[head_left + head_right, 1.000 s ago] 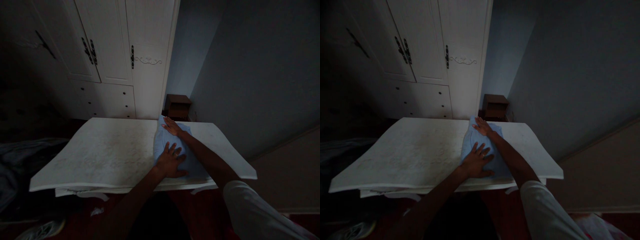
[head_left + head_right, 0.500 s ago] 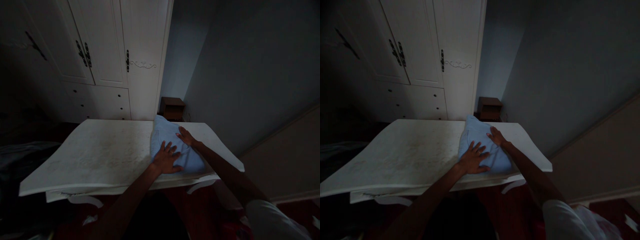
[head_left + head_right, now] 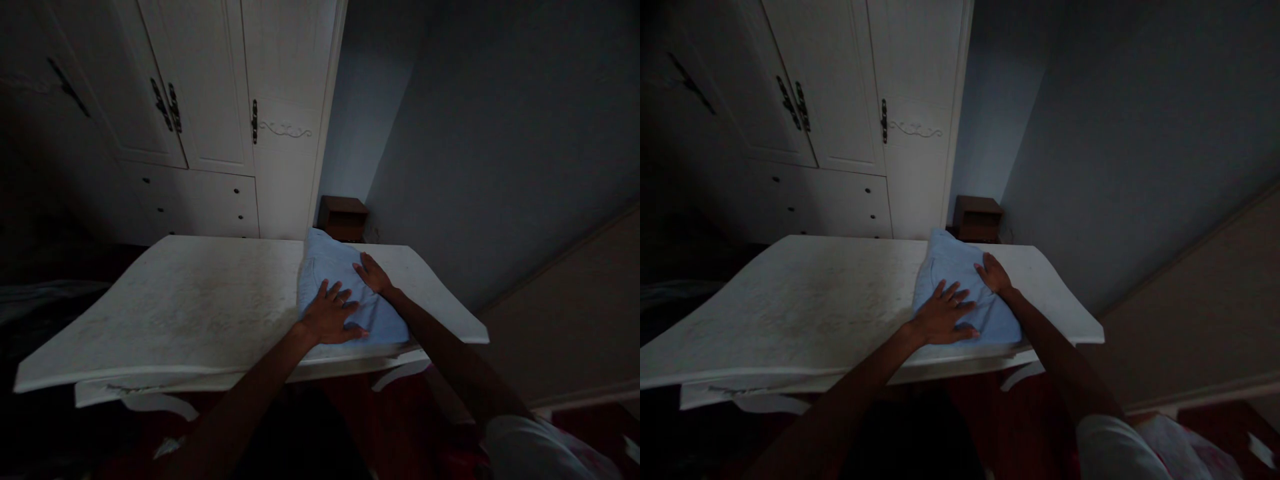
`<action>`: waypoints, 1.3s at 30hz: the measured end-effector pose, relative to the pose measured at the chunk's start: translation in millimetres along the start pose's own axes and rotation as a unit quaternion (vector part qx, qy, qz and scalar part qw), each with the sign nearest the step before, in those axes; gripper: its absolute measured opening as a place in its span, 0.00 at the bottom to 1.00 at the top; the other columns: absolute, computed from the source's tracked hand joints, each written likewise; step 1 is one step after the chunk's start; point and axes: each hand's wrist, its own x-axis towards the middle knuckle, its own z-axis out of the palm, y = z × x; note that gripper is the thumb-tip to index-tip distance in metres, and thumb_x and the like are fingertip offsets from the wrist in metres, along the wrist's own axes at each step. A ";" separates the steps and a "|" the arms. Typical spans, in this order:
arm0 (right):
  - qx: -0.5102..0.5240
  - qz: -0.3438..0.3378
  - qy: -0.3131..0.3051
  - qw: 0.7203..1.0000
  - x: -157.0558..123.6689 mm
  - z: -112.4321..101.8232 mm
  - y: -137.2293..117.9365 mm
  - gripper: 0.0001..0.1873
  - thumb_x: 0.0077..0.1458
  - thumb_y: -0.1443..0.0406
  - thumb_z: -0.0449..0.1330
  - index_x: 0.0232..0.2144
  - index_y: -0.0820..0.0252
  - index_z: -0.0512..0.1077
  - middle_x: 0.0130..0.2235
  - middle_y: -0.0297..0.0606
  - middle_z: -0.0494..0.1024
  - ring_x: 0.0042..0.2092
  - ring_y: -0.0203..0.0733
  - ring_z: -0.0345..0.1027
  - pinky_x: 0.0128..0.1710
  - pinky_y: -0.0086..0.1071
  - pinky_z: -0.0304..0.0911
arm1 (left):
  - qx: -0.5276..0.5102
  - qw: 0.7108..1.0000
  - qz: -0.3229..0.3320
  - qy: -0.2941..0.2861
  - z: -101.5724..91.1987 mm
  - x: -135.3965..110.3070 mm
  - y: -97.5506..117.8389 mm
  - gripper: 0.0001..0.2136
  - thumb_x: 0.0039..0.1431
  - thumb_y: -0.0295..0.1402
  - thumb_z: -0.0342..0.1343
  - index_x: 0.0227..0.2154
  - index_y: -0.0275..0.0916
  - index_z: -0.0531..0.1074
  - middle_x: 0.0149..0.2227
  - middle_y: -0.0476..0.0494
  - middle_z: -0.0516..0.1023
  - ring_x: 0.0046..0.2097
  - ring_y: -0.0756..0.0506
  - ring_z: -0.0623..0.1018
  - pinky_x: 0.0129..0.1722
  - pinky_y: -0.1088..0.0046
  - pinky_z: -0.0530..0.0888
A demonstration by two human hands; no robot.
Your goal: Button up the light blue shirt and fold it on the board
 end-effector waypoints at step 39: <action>0.436 0.141 0.199 0.866 3.8 -2.6 10.6 0.19 0.45 0.53 0.65 0.35 0.60 0.73 0.35 0.43 0.82 0.38 0.46 0.77 0.39 0.37 0.72 | 0.054 0.962 -0.268 0.016 0.3 92.0 -110.4 0.35 0.63 0.56 0.39 0.65 0.36 0.54 0.70 0.30 0.46 0.70 0.34 0.47 0.63 0.49 0.56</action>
